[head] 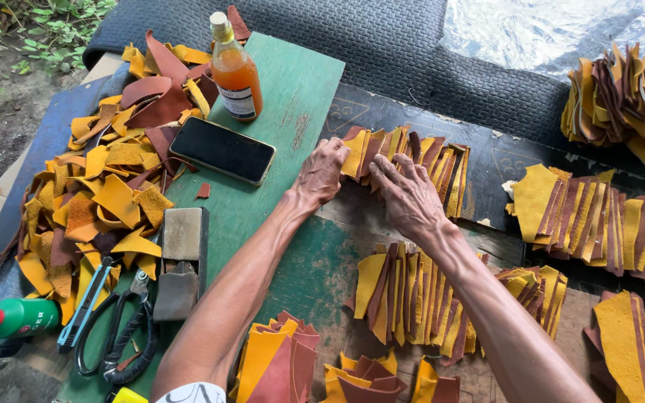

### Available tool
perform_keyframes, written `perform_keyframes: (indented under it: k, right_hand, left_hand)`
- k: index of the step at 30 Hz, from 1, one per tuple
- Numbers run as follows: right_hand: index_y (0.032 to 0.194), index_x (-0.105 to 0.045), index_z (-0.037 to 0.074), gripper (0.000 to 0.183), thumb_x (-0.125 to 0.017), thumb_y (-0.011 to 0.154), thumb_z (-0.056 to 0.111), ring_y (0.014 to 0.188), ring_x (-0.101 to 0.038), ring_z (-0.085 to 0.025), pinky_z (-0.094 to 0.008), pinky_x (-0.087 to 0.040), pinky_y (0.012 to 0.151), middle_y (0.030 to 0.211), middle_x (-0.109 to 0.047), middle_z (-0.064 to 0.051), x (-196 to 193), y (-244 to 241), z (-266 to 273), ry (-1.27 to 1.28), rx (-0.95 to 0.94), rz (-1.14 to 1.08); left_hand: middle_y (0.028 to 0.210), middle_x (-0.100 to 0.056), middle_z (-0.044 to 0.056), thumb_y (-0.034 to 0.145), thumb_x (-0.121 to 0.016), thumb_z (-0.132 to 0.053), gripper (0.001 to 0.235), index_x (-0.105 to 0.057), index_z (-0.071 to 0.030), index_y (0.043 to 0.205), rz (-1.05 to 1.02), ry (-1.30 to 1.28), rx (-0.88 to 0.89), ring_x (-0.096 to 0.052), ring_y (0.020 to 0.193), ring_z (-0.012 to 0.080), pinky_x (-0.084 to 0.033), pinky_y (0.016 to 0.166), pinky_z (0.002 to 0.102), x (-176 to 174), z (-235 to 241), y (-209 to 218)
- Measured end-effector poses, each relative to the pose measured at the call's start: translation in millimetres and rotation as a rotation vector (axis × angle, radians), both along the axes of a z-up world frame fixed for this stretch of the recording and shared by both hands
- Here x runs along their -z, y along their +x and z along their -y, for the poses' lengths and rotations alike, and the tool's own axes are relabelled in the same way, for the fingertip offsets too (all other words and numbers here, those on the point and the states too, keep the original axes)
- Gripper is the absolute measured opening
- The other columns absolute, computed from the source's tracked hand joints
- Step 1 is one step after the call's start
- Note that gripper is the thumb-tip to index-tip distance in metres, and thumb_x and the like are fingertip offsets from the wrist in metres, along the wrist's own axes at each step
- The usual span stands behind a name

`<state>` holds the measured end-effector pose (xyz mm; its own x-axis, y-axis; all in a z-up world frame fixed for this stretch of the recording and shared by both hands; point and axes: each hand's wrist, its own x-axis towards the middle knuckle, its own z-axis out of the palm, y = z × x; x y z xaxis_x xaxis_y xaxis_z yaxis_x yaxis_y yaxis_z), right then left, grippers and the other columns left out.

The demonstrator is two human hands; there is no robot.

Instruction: The person repeatedly picks up yellow and brown leather pieces, aligns them, and presses them together by hand. The person stacks the assembled pairs into neat piles on the table. Tools such as scissors and a glue bottle are visible but not used during the clip.

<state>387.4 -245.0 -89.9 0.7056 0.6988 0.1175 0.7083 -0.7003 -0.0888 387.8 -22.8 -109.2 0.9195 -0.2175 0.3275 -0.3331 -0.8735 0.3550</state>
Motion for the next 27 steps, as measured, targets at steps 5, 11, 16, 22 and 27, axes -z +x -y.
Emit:
perform_keyframes:
  k: [5, 11, 16, 22, 27]
  right_hand:
    - [0.146, -0.050, 0.004, 0.065, -0.060, 0.082, 0.003, 0.139, -0.037, -0.036, -0.055, -0.033, 0.110, 0.153, -0.046, -0.012, -2, -2, -4, 0.096, 0.002, 0.035]
    - [0.134, -0.054, 0.005, 0.060, -0.061, 0.076, 0.000, 0.134, -0.042, -0.037, -0.051, -0.035, 0.111, 0.145, -0.048, -0.017, -16, 2, -11, 0.182, -0.006, -0.015]
    - [0.131, -0.061, 0.001, 0.046, -0.052, 0.087, -0.008, 0.127, -0.053, -0.035, -0.049, -0.042, 0.108, 0.141, -0.054, -0.021, -43, -19, 2, 0.435, 0.045, 0.067]
    - [0.108, -0.073, 0.006, 0.023, -0.063, 0.090, -0.003, 0.112, -0.066, -0.026, -0.041, -0.051, 0.101, 0.115, -0.074, -0.012, -63, -148, 53, 0.658, 0.167, -0.188]
    - [0.102, -0.076, 0.004, 0.024, -0.074, 0.079, 0.001, 0.115, -0.065, -0.028, -0.040, -0.050, 0.103, 0.111, -0.076, -0.009, -48, -206, 51, 0.634, 0.102, -0.230]
  left_hand:
    - [0.117, -0.062, 0.020, 0.069, -0.076, 0.006, 0.035, -0.064, 0.004, 0.102, -0.051, 0.001, 0.029, -0.060, 0.108, 0.0387, -0.052, 0.095, 0.046, -7, -2, 0]
    - [0.122, -0.057, 0.023, 0.070, -0.076, 0.002, 0.034, -0.063, 0.006, 0.101, -0.177, 0.147, -0.024, -0.057, 0.110, 0.0383, -0.051, 0.094, 0.047, -21, 5, -7]
    - [0.121, -0.062, 0.024, 0.084, -0.064, 0.009, 0.021, -0.064, 0.005, 0.105, -0.271, 0.066, 0.007, -0.063, 0.109, 0.0378, -0.054, 0.097, 0.045, -39, 4, -8]
    - [0.111, -0.069, 0.018, 0.083, -0.073, 0.002, 0.026, -0.066, 0.000, 0.108, -0.163, -0.129, 0.319, -0.067, 0.107, 0.0318, -0.055, 0.095, 0.041, -57, 26, -111]
    - [0.121, -0.064, 0.023, 0.062, -0.090, -0.016, 0.061, -0.064, 0.007, 0.112, -0.255, -0.167, 0.480, -0.062, 0.112, 0.0401, -0.052, 0.096, 0.043, -69, 55, -186]
